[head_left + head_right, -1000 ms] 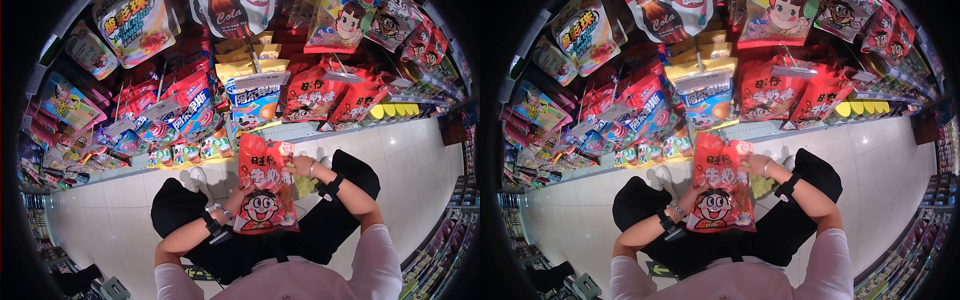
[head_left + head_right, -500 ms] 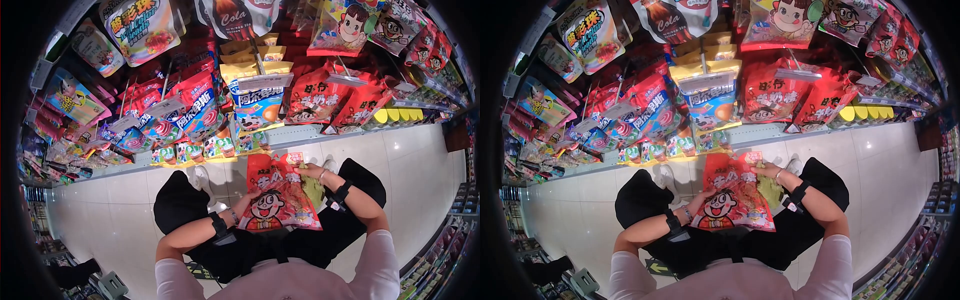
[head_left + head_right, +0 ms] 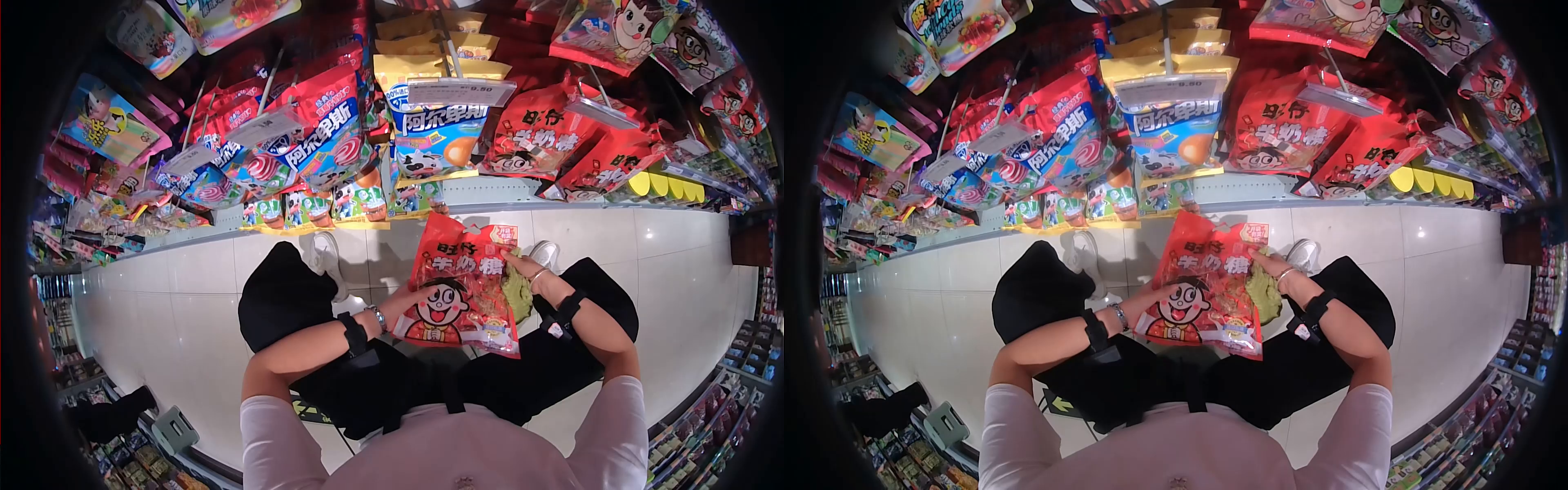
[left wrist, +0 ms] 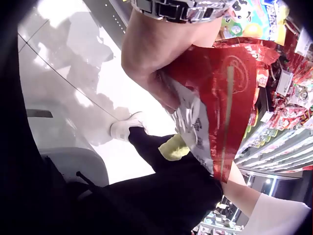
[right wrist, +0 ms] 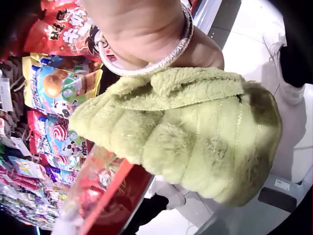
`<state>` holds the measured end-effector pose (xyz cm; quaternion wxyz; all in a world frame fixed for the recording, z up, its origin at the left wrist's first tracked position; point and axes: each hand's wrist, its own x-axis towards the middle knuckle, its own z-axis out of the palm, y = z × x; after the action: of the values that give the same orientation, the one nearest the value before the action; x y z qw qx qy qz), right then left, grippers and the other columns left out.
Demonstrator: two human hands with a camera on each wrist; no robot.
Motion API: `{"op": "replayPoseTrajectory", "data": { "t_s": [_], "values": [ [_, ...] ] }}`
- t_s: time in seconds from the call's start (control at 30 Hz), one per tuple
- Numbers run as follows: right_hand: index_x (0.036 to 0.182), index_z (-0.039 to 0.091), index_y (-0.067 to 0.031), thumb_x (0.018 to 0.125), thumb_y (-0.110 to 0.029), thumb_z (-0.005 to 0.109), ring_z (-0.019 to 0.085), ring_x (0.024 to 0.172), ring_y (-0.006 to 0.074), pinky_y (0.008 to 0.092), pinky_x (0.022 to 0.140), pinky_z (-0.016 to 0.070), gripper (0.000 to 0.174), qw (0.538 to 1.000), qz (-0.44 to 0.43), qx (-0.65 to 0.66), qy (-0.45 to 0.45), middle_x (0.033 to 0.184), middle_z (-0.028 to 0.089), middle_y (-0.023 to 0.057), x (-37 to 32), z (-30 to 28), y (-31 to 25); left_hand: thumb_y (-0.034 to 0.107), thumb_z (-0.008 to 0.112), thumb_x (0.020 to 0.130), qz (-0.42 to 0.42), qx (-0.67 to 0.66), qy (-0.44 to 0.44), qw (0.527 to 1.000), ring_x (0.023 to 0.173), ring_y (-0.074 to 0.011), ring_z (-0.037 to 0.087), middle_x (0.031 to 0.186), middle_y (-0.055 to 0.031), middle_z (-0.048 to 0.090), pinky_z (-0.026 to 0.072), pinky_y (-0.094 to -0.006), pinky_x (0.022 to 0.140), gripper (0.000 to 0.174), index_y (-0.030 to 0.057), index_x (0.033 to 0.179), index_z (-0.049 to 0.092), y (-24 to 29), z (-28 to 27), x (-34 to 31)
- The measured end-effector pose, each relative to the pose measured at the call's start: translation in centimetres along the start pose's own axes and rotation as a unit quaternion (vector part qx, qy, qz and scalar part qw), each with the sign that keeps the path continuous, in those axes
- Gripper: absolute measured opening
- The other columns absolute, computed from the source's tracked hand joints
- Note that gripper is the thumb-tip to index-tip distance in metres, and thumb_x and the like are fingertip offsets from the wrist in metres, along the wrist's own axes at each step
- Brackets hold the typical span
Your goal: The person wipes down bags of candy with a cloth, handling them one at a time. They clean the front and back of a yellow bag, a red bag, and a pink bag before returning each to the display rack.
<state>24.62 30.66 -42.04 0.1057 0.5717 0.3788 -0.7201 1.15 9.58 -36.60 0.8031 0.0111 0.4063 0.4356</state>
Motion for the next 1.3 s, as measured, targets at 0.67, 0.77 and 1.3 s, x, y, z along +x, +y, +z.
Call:
{"op": "replayPoseTrajectory", "data": {
  "t_s": [0.67,0.77,1.3],
  "values": [
    [0.088,0.056,-0.0050,0.077,-0.016,0.066,0.055,0.066,0.0105,0.0270,0.059,0.0474,0.018,0.983,-0.150,0.092,-0.044,0.077,0.057,0.0001,-3.9,2.4,-2.0,0.009,0.066,0.075,0.053,0.066,0.011,0.996,0.102,-0.0144,0.050,0.113,-0.0046,0.053,0.0418,-0.0299,0.087,0.053,0.0069,0.121,0.041,-0.9,-0.9,0.1],
    [0.088,0.056,-0.0049,0.077,-0.015,0.066,0.056,0.066,0.0107,0.0274,0.059,0.0476,0.018,0.984,-0.137,0.110,-0.031,0.077,0.057,0.0000,-3.5,2.2,-1.6,0.010,0.066,0.075,0.069,0.074,0.007,0.995,0.105,-0.0144,0.049,0.116,-0.0048,0.051,0.0400,-0.0310,0.089,0.056,0.0069,0.124,0.039,-0.6,-0.5,0.1],
    [0.086,0.054,-0.0055,0.078,-0.015,0.065,0.056,0.066,0.0088,0.0248,0.059,0.0478,0.016,0.976,-0.194,0.101,0.004,0.077,0.058,-0.0003,-2.5,0.3,-1.0,0.014,0.062,0.079,0.056,0.111,-0.005,0.992,0.102,-0.0121,0.049,0.114,-0.0049,0.052,0.0391,-0.0293,0.090,0.047,0.0031,0.121,0.043,-0.8,-1.6,1.1]
  ]
}}
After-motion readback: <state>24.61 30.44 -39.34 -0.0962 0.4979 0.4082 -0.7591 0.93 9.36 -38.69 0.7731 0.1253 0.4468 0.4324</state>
